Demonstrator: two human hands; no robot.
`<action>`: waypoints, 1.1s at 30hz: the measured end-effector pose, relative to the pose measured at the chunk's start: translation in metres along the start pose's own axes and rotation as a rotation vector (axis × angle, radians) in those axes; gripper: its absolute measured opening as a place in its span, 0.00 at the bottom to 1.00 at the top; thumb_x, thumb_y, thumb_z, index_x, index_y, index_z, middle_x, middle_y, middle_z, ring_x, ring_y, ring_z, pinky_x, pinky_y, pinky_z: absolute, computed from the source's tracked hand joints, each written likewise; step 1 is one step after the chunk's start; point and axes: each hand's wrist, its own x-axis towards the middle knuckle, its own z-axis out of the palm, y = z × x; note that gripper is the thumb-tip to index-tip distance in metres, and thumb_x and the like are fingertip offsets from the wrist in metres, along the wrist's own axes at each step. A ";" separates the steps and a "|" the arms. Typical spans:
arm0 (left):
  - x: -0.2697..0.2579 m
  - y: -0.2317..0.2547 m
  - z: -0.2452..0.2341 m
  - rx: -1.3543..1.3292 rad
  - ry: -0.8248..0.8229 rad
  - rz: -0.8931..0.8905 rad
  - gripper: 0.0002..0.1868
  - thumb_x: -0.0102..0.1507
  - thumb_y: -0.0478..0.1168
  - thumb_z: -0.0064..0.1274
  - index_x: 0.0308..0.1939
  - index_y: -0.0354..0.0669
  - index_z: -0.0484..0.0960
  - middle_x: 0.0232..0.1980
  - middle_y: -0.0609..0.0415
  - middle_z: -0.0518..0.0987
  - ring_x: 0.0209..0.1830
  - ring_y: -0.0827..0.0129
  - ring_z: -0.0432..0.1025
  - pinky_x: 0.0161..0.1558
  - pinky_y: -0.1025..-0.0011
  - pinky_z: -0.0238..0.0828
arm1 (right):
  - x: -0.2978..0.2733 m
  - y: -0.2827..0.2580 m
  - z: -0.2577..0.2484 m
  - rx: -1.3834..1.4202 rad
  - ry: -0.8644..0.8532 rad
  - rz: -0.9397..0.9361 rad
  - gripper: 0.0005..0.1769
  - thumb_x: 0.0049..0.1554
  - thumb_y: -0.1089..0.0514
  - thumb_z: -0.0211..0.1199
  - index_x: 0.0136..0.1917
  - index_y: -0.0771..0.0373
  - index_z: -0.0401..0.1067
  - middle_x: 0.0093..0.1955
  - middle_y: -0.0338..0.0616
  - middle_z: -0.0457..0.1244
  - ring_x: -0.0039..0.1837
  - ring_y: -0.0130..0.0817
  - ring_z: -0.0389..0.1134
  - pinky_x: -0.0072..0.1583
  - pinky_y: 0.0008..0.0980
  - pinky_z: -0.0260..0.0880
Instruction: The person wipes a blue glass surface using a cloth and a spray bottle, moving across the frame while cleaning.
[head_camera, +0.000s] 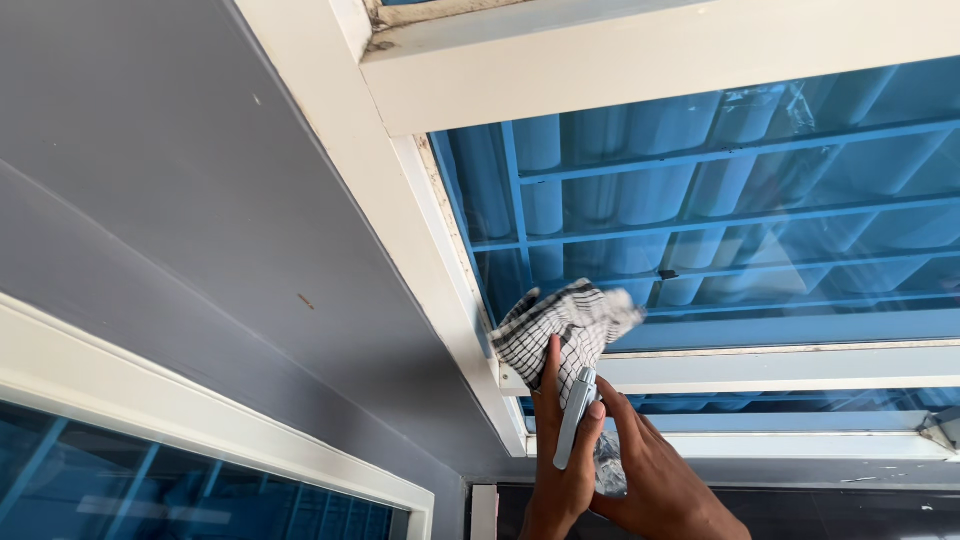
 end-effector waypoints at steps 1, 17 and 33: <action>-0.001 -0.001 0.004 -0.024 0.002 -0.047 0.51 0.64 0.64 0.40 0.82 0.45 0.37 0.78 0.29 0.48 0.81 0.39 0.48 0.72 0.40 0.53 | 0.000 0.004 0.002 0.042 0.014 0.004 0.76 0.39 0.58 0.82 0.82 0.52 0.27 0.81 0.63 0.45 0.78 0.59 0.48 0.75 0.52 0.55; -0.043 -0.014 0.009 0.322 0.447 0.521 0.52 0.68 0.53 0.46 0.83 0.37 0.31 0.86 0.26 0.32 0.88 0.35 0.32 0.84 0.42 0.27 | 0.009 0.067 -0.033 0.154 0.527 -0.292 0.47 0.53 0.64 0.65 0.80 0.60 0.47 0.47 0.48 0.71 0.54 0.44 0.75 0.56 0.48 0.78; 0.113 -0.067 0.035 0.915 0.304 0.936 0.16 0.72 0.54 0.43 0.60 0.60 0.77 0.70 0.53 0.67 0.79 0.49 0.60 0.81 0.35 0.18 | 0.037 0.083 -0.050 0.366 0.866 -0.348 0.24 0.59 0.66 0.57 0.70 0.64 0.68 0.35 0.44 0.69 0.40 0.28 0.74 0.43 0.28 0.75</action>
